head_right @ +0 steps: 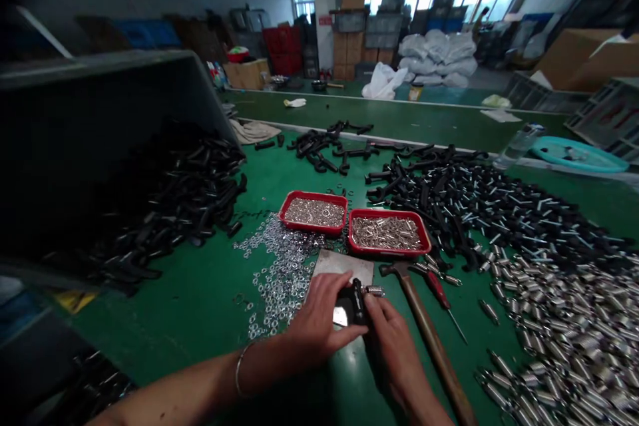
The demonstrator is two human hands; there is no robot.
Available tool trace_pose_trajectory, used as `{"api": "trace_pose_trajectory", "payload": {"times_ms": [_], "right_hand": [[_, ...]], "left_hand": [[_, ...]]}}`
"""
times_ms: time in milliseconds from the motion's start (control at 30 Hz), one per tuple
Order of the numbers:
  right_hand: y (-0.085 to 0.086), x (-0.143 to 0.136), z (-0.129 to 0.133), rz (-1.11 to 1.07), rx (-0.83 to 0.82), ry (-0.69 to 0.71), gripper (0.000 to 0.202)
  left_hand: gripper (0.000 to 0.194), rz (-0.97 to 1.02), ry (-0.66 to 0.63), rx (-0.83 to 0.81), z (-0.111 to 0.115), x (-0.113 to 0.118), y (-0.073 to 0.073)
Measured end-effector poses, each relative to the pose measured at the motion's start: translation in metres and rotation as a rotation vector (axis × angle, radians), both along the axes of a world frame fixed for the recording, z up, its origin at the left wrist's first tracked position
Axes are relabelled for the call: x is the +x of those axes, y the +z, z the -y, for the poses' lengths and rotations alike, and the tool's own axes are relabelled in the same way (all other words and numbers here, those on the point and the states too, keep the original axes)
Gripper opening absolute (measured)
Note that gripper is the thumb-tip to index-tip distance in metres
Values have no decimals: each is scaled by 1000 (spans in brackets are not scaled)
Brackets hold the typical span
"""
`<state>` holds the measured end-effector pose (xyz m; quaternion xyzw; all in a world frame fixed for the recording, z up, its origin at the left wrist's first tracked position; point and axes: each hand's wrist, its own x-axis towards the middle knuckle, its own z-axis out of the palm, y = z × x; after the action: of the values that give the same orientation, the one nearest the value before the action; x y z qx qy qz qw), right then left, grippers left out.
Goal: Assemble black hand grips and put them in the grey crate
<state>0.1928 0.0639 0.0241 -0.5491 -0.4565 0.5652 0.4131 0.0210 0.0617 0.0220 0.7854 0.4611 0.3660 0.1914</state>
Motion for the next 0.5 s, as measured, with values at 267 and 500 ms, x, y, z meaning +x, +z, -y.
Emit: {"api": "trace_pose_trajectory", "payload": {"times_ms": [267,500], "right_hand": [[-29,-37,-18,-53,69,-139,48],[-51,-39,-32,239,303,-129,41]], "left_hand": [[48,-155,-18,45,-53,-75,12],[47,-561,417,40,-252,-184,34]]}}
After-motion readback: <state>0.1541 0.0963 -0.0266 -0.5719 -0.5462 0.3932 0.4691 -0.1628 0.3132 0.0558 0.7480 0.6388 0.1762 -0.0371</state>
